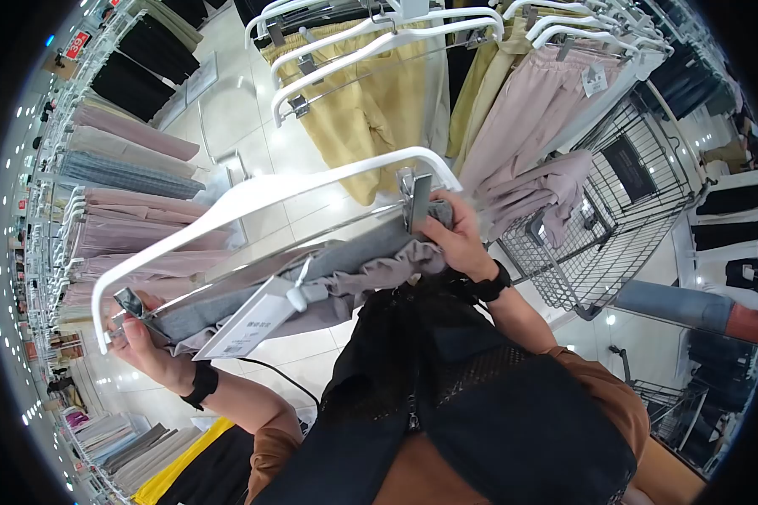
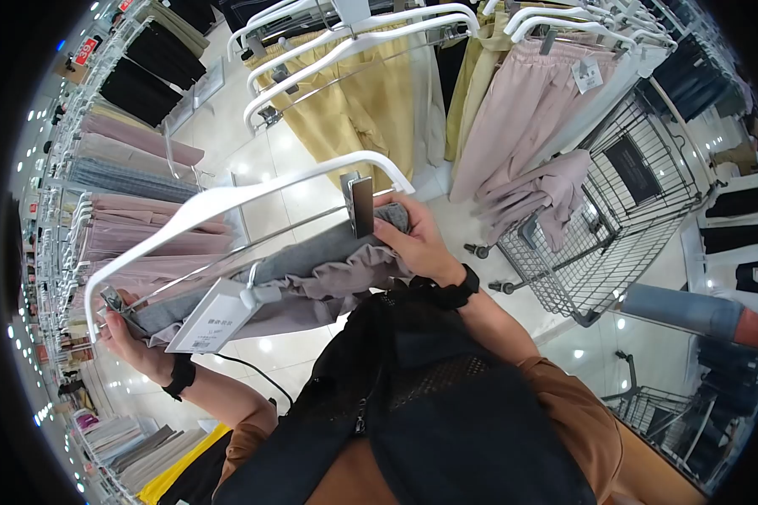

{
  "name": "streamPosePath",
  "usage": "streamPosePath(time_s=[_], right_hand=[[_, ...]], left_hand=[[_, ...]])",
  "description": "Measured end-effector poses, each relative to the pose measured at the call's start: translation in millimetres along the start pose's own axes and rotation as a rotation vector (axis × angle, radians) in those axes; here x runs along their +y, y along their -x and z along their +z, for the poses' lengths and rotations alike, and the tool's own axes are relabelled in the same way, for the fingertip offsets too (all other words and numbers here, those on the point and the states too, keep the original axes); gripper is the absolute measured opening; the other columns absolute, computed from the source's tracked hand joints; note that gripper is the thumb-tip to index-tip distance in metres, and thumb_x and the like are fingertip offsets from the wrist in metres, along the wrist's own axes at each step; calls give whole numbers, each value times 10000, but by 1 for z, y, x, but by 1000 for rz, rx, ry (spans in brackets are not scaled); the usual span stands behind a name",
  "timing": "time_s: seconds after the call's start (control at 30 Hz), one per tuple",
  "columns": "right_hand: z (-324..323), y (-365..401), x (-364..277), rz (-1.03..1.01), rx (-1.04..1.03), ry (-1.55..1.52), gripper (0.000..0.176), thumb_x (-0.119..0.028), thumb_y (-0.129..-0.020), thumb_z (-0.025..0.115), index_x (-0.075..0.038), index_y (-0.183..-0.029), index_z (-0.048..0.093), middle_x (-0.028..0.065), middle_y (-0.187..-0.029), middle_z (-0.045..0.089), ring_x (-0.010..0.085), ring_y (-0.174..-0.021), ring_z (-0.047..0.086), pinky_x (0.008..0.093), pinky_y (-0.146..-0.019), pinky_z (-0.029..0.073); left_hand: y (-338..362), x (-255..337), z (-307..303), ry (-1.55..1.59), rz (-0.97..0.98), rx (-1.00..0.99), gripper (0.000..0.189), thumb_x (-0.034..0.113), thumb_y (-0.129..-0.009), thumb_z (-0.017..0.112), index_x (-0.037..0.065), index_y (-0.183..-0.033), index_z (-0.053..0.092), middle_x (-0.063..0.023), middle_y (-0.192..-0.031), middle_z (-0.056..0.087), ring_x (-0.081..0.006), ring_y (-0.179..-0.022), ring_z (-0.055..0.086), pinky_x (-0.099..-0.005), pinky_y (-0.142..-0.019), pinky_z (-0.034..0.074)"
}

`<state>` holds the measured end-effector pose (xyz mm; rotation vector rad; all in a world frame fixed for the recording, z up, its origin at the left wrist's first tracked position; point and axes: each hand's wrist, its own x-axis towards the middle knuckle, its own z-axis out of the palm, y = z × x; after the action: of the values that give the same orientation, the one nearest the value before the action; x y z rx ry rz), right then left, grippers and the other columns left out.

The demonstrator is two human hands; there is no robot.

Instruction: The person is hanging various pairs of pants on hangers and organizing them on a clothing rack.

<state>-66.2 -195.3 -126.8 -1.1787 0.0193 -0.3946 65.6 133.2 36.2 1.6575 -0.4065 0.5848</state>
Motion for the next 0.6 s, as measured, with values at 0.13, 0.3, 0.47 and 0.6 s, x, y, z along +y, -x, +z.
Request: streamPosePath(time_s=[0.13, 0.3, 0.47, 0.6], right_hand=[[-11, -7, -42, -14, -76, -71, 431, -18, -827, 667, 11, -1219, 491, 5, -950, 613, 40, -810, 556, 194, -720, 444], [-39, -20, -60, 94, -206, -187, 614, -54, -706, 753, 26, -1255, 490, 26, -963, 642, 50, -806, 586, 202, -715, 451], [-39, -46, -102, -104, -337, -145, 468, -219, -800, 708, 7, -1183, 563, 47, -931, 651, 58, -809, 563, 198, -720, 436], [-43, -49, -127, 55, -147, 227, 244, -208, -923, 557, 16, -981, 634, 28, -843, 627, 70, -752, 522, 218, -675, 424]], left_hand=[[8, -21, 5, 155, -59, -7, 411, 407, -841, 620, 15, -815, 499, -75, -702, 500, -156, -622, 465, -296, -575, 387], [28, -54, 17, 361, -139, -74, 543, 537, -802, 665, 36, -895, 478, -46, -699, 468, -135, -593, 413, -280, -542, 331], [55, -76, 30, 368, -170, -304, 565, 565, -769, 686, 22, -776, 531, -42, -716, 492, -145, -619, 429, -277, -555, 321], [76, -78, 41, 256, -297, -439, 539, 514, -753, 715, -6, -828, 597, -76, -772, 545, -181, -756, 498, -282, -667, 374]])
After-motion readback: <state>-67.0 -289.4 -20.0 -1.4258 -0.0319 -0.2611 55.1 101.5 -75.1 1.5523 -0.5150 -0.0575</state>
